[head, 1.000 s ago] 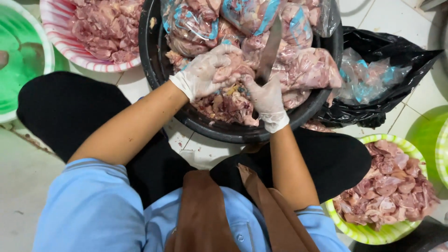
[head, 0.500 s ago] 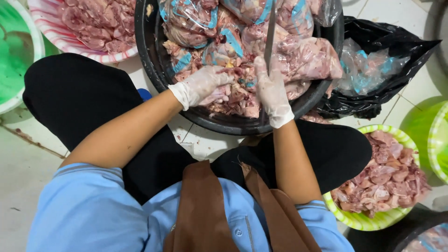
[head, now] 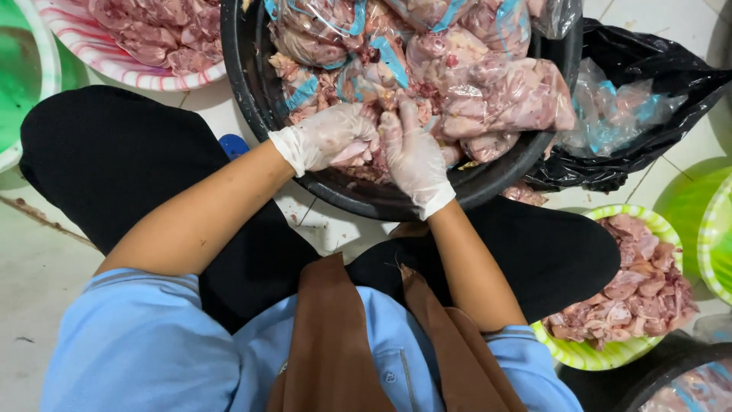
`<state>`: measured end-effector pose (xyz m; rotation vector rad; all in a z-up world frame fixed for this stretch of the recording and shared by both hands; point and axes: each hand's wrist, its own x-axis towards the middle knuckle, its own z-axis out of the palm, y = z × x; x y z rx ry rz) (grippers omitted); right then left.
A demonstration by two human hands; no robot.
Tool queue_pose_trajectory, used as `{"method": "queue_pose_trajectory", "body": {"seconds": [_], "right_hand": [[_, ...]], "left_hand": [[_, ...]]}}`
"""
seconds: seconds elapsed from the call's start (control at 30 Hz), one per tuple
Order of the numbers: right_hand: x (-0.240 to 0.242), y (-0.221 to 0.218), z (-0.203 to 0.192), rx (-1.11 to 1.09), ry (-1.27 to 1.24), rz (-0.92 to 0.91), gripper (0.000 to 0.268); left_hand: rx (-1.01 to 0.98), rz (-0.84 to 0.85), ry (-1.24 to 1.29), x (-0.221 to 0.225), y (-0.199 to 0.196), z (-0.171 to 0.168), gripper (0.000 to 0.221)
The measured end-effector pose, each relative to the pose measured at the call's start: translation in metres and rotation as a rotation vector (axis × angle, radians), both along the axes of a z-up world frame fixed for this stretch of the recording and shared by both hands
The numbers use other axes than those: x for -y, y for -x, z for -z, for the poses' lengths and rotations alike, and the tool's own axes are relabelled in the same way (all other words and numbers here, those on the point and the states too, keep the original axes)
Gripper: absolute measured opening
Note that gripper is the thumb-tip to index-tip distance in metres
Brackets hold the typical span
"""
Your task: Cutting and portioning raw chicken pieces using a knife in a food processing environment.
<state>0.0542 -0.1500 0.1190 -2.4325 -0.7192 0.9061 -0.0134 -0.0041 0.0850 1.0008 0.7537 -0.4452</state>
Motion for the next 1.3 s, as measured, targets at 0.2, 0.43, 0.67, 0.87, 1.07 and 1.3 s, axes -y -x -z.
{"method": "queue_pose_trajectory", "body": {"seconds": [0.2,0.43,0.67,0.87,1.07,1.3], "right_hand": [[0.001,-0.007,0.001,-0.16,-0.268,0.183,0.066],[-0.003,0.008,-0.005,0.026,0.049,-0.018,0.046],[-0.008,-0.006,-0.004,0.023,0.049,0.119,0.049],[-0.013,-0.009,-0.015,-0.159,-0.418,0.382,0.066],[0.003,-0.009,-0.01,-0.752,-0.613,0.711,0.068],[0.007,0.012,-0.017,0.013,-0.09,-0.009,0.042]], "left_hand": [[-0.028,-0.113,0.169,-0.009,-0.003,0.01,0.01],[0.055,-0.09,0.148,0.007,-0.003,0.02,0.018],[0.04,0.047,0.088,0.009,-0.01,0.016,0.021],[0.126,-0.055,0.162,0.005,-0.011,0.017,0.024],[0.022,0.302,0.428,-0.035,-0.044,0.1,0.036],[0.088,0.189,0.033,0.003,-0.015,0.014,0.03]]}}
